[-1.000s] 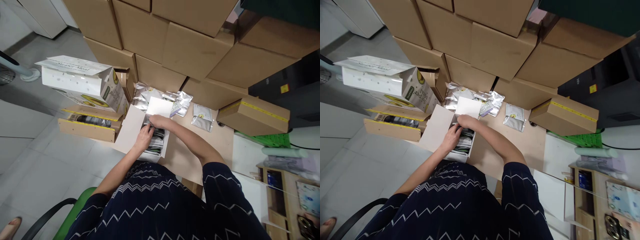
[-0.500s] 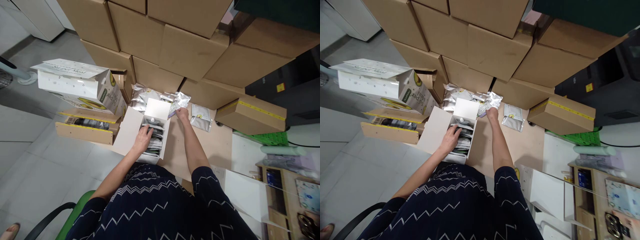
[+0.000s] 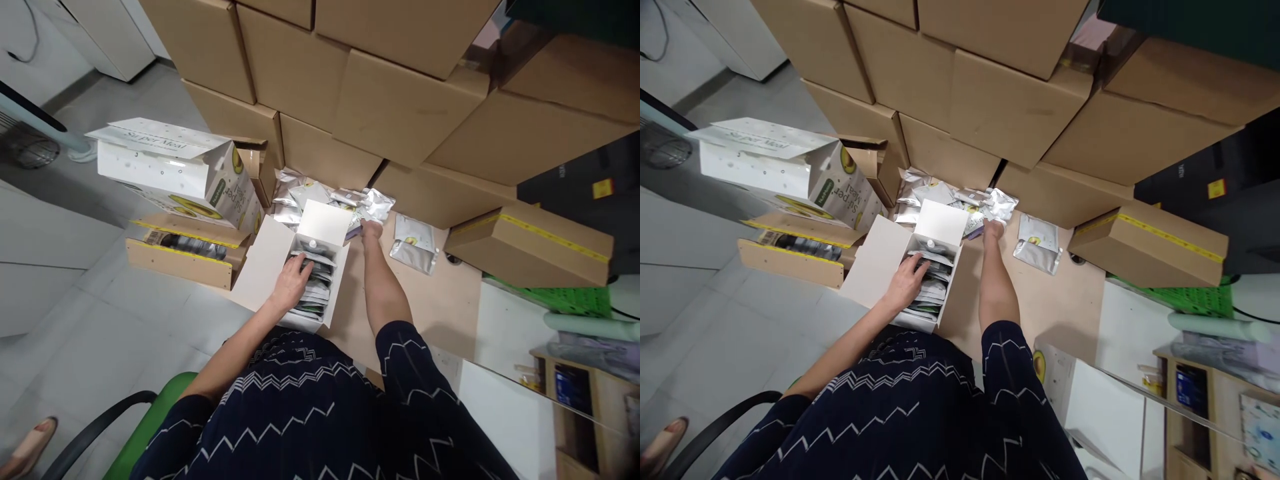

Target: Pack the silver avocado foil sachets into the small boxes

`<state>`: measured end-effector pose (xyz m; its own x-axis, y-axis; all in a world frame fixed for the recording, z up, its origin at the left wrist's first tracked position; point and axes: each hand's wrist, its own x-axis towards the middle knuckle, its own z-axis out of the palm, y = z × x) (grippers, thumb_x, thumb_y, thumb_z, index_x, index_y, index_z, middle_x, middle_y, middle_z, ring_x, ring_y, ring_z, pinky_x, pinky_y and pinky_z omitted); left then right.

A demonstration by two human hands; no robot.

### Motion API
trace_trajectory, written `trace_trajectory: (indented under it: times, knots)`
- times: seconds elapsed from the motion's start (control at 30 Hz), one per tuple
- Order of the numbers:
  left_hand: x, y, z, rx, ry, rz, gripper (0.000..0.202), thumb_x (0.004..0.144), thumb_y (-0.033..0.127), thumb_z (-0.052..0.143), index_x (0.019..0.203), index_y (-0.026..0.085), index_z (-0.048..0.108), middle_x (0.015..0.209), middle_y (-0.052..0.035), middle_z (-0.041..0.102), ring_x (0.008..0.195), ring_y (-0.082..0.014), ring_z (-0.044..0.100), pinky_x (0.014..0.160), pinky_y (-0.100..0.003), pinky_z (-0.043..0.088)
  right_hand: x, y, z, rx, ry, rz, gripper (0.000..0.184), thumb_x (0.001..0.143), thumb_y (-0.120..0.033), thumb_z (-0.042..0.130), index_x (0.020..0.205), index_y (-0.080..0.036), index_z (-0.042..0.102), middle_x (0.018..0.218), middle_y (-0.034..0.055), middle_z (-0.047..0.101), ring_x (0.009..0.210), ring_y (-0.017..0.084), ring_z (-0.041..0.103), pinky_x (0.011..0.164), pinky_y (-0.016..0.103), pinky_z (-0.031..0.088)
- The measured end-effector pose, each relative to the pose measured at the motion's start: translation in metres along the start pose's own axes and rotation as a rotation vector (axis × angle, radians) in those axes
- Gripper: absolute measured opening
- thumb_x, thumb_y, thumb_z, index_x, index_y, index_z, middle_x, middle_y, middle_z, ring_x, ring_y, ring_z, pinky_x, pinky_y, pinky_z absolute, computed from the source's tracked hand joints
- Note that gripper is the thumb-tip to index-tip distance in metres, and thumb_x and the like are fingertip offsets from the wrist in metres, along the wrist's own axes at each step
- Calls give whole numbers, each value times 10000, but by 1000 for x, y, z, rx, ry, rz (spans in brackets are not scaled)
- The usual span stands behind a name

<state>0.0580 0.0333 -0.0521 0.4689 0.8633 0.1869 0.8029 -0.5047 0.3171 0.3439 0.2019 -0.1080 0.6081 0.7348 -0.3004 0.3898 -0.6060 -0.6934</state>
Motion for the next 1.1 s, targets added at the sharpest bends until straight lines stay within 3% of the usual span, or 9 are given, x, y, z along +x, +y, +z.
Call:
trace_trajectory:
  times: [0.1,0.23,0.37,0.53,0.63,0.77,0.83,0.97,1.1]
  knots:
    - [0,0,0,-6,6,-6,480,882,12,427,1292,163,627,1404,-174,564,1293,-268,546,1089,-462,475,0,5,-2,245,-29,127,109,790,-160,547,751,-212,459,622,-37,519,565,115,541,580,227,530]
    - [2,1,-2,13,-12,-4,486,883,11,417,1293,156,633,1401,-186,558,1274,-278,549,1077,-458,478,-11,16,-11,534,-43,209,167,741,-124,544,760,-225,414,646,-54,530,589,99,565,632,224,556]
    - [3,4,-9,49,-29,2,511,872,9,418,1321,143,622,1387,-192,561,1260,-295,533,1073,-462,471,-37,48,-28,711,-52,246,182,686,-136,567,783,-222,439,723,-27,591,696,116,633,688,225,572]
    - [5,11,-16,56,-31,-46,499,895,64,437,1344,191,614,1400,-181,554,1307,-344,469,1069,-539,438,-79,109,-50,873,-114,344,93,786,-256,560,865,-217,532,784,11,652,783,146,679,733,275,598]
    - [6,13,-17,55,-48,-58,513,885,63,442,1353,198,604,1403,-186,548,1346,-354,446,1085,-563,415,-94,124,-53,964,-181,394,221,867,-417,599,940,-212,559,838,32,684,767,152,679,672,270,590]
    - [8,10,-15,32,-52,-36,553,857,44,453,1389,147,561,1434,-204,524,1434,-347,389,1173,-570,335,-99,110,-54,857,-267,425,280,812,-360,713,991,-190,582,799,31,688,659,159,646,555,269,559]
    - [10,9,-16,25,-62,-24,617,837,37,460,1449,111,491,1506,-220,462,1478,-353,341,1202,-579,293,-100,94,-62,758,-267,353,297,785,-322,725,1016,-177,607,803,31,693,663,165,647,565,281,566]
    - [18,9,-19,36,-128,14,808,779,11,464,1565,128,319,1646,-193,282,1528,-371,250,1218,-620,222,-112,56,-98,580,-77,-78,369,786,-430,696,1039,-164,670,885,41,699,784,166,666,657,264,576]
    - [25,11,-20,56,-185,4,909,708,12,517,1579,147,297,1667,-155,248,1525,-406,234,1213,-644,203,-134,14,-134,714,73,-369,420,783,-536,697,1019,-189,669,935,49,687,830,171,673,688,289,581]
